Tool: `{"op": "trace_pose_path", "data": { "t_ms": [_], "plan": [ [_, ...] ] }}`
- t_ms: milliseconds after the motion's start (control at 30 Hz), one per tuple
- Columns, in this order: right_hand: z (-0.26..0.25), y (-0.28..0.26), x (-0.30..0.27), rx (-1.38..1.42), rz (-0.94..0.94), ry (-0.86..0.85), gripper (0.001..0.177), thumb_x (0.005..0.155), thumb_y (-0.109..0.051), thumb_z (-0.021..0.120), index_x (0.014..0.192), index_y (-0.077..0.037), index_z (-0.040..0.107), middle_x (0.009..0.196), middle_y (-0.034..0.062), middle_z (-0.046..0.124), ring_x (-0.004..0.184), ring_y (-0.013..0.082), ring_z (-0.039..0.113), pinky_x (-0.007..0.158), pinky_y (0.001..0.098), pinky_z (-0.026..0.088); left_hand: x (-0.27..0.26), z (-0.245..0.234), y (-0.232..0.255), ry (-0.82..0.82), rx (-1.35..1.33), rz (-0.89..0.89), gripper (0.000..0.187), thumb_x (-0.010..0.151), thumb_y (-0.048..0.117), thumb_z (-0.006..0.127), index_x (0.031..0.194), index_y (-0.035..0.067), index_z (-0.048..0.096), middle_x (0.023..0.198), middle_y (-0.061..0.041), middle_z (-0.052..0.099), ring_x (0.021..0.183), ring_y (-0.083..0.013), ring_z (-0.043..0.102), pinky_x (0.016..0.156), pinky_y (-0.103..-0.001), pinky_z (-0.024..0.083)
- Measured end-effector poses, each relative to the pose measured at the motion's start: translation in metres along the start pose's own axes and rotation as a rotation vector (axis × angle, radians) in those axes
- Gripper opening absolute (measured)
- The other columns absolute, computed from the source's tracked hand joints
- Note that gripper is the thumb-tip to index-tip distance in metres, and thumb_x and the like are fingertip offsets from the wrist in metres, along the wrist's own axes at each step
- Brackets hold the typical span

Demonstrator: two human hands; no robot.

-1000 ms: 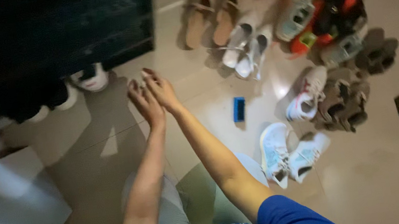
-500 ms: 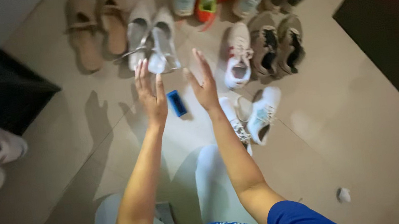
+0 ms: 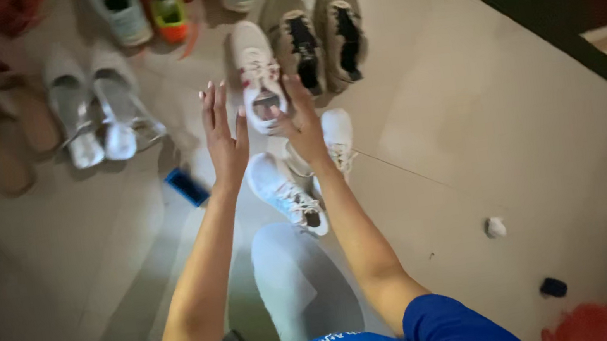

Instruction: The person scrubs a white sneaker with red and blue accents using a blue brush. They clean the sole, sides, and upper parts of the shoe, then tie the laces and place the shoe on the floor.

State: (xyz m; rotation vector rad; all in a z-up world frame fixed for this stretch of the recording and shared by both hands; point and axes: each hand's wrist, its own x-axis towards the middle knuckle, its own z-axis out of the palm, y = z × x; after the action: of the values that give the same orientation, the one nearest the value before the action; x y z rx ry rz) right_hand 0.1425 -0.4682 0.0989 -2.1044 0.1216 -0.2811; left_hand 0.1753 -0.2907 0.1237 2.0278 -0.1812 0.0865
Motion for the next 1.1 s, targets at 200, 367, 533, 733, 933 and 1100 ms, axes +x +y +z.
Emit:
{"op": "trace_pose_path", "data": {
  "t_ms": [200, 367, 533, 733, 933, 1100],
  "plan": [
    [-0.008, 0.039, -0.012, -0.121, 0.127, -0.176, 0.079, 0.084, -0.008, 0.078, 0.156, -0.013, 0.044, 0.164, 0.0166, 0.035, 0.152, 0.0371, 0.032, 0.122, 0.0443, 0.032, 0.012, 0.045, 0.004, -0.044, 0.027, -0.014, 0.050, 0.106, 0.014, 0.060, 0.154, 0.010, 0.046, 0.166, -0.017, 0.035, 0.158, -0.0432, 0.024, 0.127, -0.051, 0.026],
    [0.015, 0.070, -0.021, -0.126, -0.040, -0.200, 0.068, 0.085, -0.007, 0.078, 0.146, -0.008, 0.048, 0.159, 0.0166, 0.039, 0.150, 0.0386, 0.036, 0.122, 0.0436, 0.036, 0.016, 0.054, 0.006, -0.056, -0.019, 0.031, 0.055, 0.101, 0.011, 0.060, 0.154, 0.008, 0.046, 0.165, -0.016, 0.037, 0.155, -0.0437, 0.028, 0.128, -0.052, 0.025],
    [0.043, 0.087, -0.028, -0.359, -0.023, -0.249, 0.064, 0.080, 0.003, 0.066, 0.142, -0.005, 0.053, 0.155, 0.0211, 0.043, 0.145, 0.0453, 0.034, 0.120, 0.0480, 0.034, 0.016, 0.050, 0.000, -0.049, 0.008, 0.004, 0.049, 0.104, 0.012, 0.062, 0.151, 0.008, 0.048, 0.164, -0.016, 0.038, 0.156, -0.0438, 0.027, 0.128, -0.051, 0.026],
    [0.055, 0.096, -0.033, -0.477, -0.087, -0.254, 0.051, 0.087, 0.004, 0.061, 0.137, -0.002, 0.053, 0.152, 0.0222, 0.046, 0.145, 0.0484, 0.033, 0.123, 0.0515, 0.032, 0.011, 0.045, -0.006, -0.040, 0.028, -0.023, 0.050, 0.105, 0.015, 0.062, 0.153, 0.009, 0.048, 0.164, -0.017, 0.037, 0.156, -0.0433, 0.026, 0.127, -0.050, 0.027],
    [0.051, 0.064, -0.033, -0.247, -0.030, -0.244, 0.049, 0.094, -0.001, 0.063, 0.142, -0.001, 0.052, 0.146, 0.0229, 0.048, 0.145, 0.0485, 0.032, 0.118, 0.0520, 0.035, 0.005, 0.029, -0.007, -0.025, 0.030, -0.027, 0.051, 0.105, 0.015, 0.061, 0.154, 0.010, 0.047, 0.165, -0.017, 0.037, 0.156, -0.0435, 0.026, 0.127, -0.050, 0.027],
    [0.054, 0.005, -0.026, -0.187, -0.120, -0.209, 0.056, 0.089, -0.001, 0.069, 0.143, 0.000, 0.055, 0.147, 0.0175, 0.049, 0.146, 0.0466, 0.033, 0.117, 0.0501, 0.037, -0.004, 0.006, -0.010, 0.027, 0.045, 0.001, 0.053, 0.105, 0.016, 0.061, 0.155, 0.008, 0.045, 0.165, -0.018, 0.037, 0.155, -0.0437, 0.027, 0.126, -0.050, 0.026]
  ]
}}
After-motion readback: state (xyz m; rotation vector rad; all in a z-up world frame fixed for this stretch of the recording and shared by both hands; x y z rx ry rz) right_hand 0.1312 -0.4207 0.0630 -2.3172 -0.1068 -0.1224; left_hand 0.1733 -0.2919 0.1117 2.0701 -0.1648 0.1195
